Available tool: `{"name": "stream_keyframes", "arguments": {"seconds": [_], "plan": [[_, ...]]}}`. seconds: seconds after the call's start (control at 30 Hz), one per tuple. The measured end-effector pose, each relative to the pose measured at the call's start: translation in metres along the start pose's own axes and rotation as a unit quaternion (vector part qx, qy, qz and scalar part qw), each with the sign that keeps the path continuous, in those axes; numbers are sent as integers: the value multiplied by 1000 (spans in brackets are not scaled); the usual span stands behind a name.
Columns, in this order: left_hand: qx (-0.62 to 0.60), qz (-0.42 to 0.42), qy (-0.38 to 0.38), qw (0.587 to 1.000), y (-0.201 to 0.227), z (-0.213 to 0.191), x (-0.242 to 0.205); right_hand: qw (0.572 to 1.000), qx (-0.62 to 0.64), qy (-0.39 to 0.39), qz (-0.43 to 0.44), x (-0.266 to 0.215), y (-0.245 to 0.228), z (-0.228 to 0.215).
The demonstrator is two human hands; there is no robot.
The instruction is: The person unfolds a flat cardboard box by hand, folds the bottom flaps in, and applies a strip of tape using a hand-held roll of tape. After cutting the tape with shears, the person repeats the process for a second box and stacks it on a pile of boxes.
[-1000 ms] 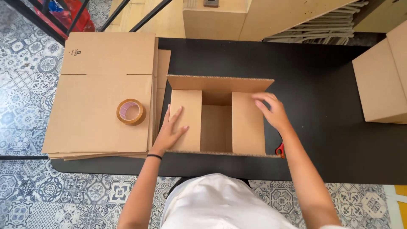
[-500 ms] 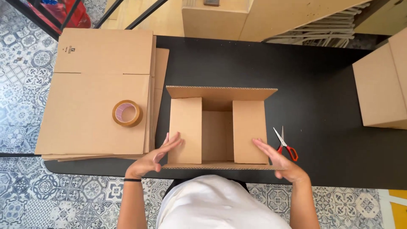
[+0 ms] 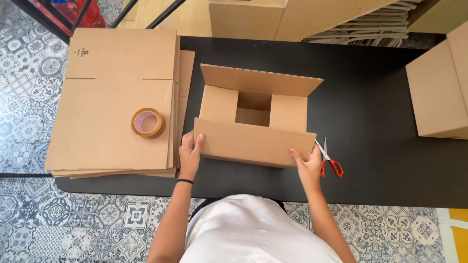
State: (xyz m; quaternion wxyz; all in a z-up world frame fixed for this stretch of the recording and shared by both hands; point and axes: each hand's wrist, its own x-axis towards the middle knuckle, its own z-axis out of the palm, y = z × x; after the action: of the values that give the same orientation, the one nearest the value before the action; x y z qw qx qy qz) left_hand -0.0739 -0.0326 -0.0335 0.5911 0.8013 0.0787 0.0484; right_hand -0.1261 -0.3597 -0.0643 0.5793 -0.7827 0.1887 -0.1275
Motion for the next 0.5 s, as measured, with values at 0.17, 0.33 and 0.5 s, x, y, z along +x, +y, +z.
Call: {"name": "stream_keyframes", "arguments": {"seconds": [0.17,0.33,0.5], "plan": [[-38,-8,83,996,3,10,-4,982,-84,108,-132,2,-28,21],[53,0,23,998,12,12,9,837,-443,39,-319,-13,-47,45],[281,169,-9,945,76,24,42,821,-462,-68,-328,-30,-63,70]]}}
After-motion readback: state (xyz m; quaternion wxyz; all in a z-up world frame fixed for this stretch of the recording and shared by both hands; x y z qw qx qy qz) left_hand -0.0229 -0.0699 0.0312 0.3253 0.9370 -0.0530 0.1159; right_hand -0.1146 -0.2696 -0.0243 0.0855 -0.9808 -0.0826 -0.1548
